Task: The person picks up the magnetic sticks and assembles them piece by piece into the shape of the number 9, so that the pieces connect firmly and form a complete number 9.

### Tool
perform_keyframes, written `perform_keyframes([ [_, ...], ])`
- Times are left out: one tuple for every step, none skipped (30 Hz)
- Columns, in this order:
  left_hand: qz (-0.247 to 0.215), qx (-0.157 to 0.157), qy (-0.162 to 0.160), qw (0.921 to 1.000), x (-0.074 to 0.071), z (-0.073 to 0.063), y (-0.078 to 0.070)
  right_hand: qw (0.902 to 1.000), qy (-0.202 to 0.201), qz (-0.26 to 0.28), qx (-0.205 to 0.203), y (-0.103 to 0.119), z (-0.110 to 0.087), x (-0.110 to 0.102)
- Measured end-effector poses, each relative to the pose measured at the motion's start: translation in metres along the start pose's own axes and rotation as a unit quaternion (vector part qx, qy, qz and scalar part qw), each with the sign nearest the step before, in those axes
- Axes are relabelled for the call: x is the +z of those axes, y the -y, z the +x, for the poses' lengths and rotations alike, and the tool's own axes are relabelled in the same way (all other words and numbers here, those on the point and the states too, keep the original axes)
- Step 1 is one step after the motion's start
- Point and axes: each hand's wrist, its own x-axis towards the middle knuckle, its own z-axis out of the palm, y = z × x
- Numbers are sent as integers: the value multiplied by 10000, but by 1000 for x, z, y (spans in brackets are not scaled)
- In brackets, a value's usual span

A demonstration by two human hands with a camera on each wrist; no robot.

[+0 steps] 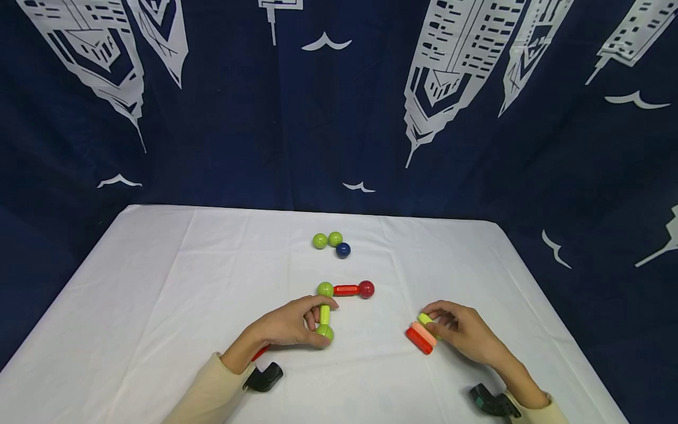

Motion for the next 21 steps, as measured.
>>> perform_keyframes([
  [24,9,23,10000,0,0,0,10000,-27,-47,-28,0,1,0],
  [38,14,39,10000,0,0,0,10000,-49,-66,-47,0,2,1],
  [57,23,53,10000,0,0,0,9999,-52,-82,-53,0,3,2],
  [69,34,59,10000,0,0,0,9999,-54,-92,-73,0,4,3],
  [73,55,70,9999,0,-1,0,9999,-41,-88,-87,0,5,4],
  [88,96,78,9999,0,-1,1,9999,-28,-87,-107,1,6,5],
  [91,115,82,9999,0,-1,1,9999,-32,-96,-120,1,8,6],
  [93,136,83,9998,1,-1,1,9999,-32,-103,-135,2,10,7],
  [93,151,82,9998,1,-1,1,9998,-35,-121,-167,3,12,8],
  [84,159,84,9998,1,-1,1,9997,-45,-133,-207,4,14,8],
  [87,167,86,9998,2,-1,1,9996,-55,-152,-249,5,16,9],
  [90,167,83,9998,2,-1,1,9994,-69,-177,-297,6,18,9],
  [89,167,78,9998,2,0,1,9992,-90,-194,-340,8,20,9],
  [92,160,74,9998,2,0,2,9989,-107,-202,-410,10,22,9],
  [90,155,71,9998,2,0,2,9987,-126,-200,-450,11,24,9],
  [90,157,70,9998,2,0,2,9985,-134,-198,-488,14,26,9],
  [86,155,64,9998,2,1,2,9984,-138,-186,-510,16,28,9],
  [74,154,59,9998,2,1,3,9984,-131,-169,-520,19,29,9],
  [61,152,55,9998,2,1,3,9985,-115,-146,-524,21,30,10],
  [47,148,48,9999,1,2,3,9985,-78,-120,-520,24,32,10],
  [33,150,43,9999,1,2,4,9988,-33,-83,-488,27,33,11],
])
